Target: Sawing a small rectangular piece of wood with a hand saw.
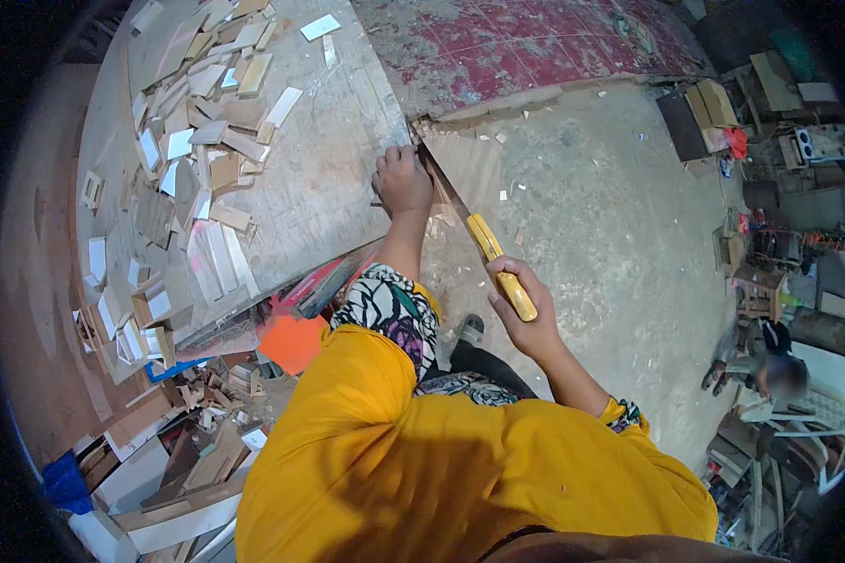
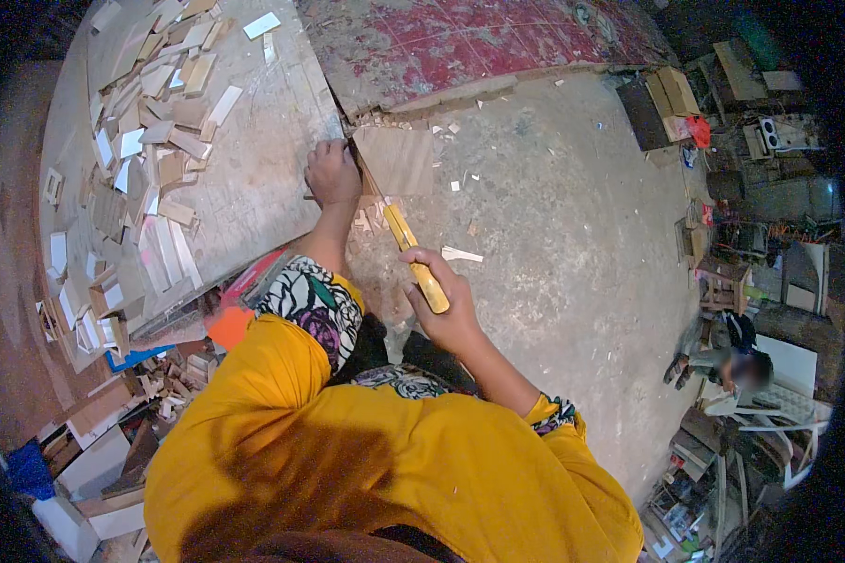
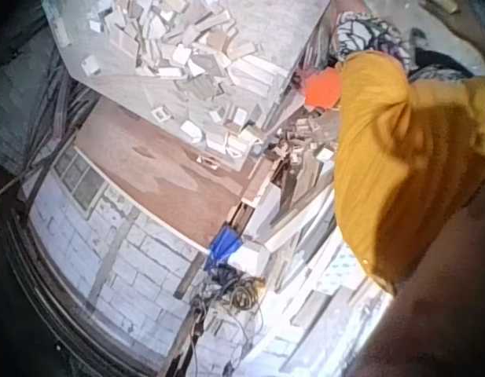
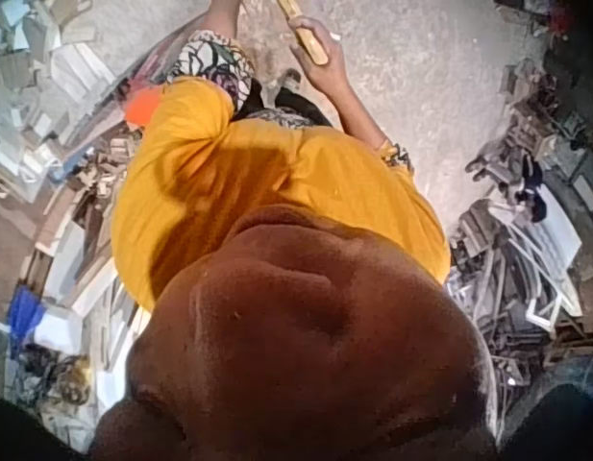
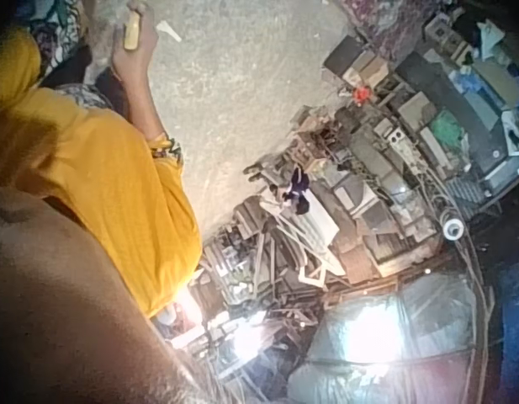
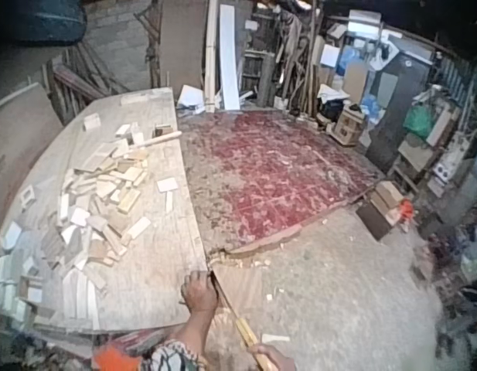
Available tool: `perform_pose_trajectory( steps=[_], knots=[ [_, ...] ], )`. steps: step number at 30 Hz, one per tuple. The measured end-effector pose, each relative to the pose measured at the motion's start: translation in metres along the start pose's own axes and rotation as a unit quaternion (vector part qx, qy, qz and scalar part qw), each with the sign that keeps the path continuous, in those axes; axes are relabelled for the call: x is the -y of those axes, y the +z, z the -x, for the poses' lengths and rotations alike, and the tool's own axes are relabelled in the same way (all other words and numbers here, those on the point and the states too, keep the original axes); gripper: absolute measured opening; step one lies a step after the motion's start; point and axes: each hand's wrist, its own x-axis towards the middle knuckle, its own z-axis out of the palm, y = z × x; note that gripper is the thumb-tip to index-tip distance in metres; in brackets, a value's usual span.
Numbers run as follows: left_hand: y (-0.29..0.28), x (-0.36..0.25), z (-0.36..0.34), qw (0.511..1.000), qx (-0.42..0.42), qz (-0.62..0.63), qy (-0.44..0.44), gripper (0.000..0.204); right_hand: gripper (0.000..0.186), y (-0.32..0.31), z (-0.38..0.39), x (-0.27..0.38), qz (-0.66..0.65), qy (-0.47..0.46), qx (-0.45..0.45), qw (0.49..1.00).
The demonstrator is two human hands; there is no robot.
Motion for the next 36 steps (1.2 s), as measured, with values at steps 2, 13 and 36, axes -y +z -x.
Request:
perform_pose_trajectory(
  steps=[2, 13, 36],
  knots=[
    [-0.003, 0.006, -0.006, 0.999, 0.021, 0.0, 0.029, 0.015, 0.038, -0.002, 0.001, 0.0, 0.01, 0.016, 0.019, 1.0],
    [-0.003, 0.003, -0.005, 0.999, 0.019, -0.028, 0.033, 0.017, 0.038, 0.007, -0.015, 0.034, -0.034, 0.088, -0.019, 0.995],
    [0.0, 0.005, -0.004, 0.998, -0.001, -0.048, 0.045, 0.014, 0.035, 0.015, -0.068, 0.007, -0.002, 0.038, 0.038, 0.999]
  ],
)
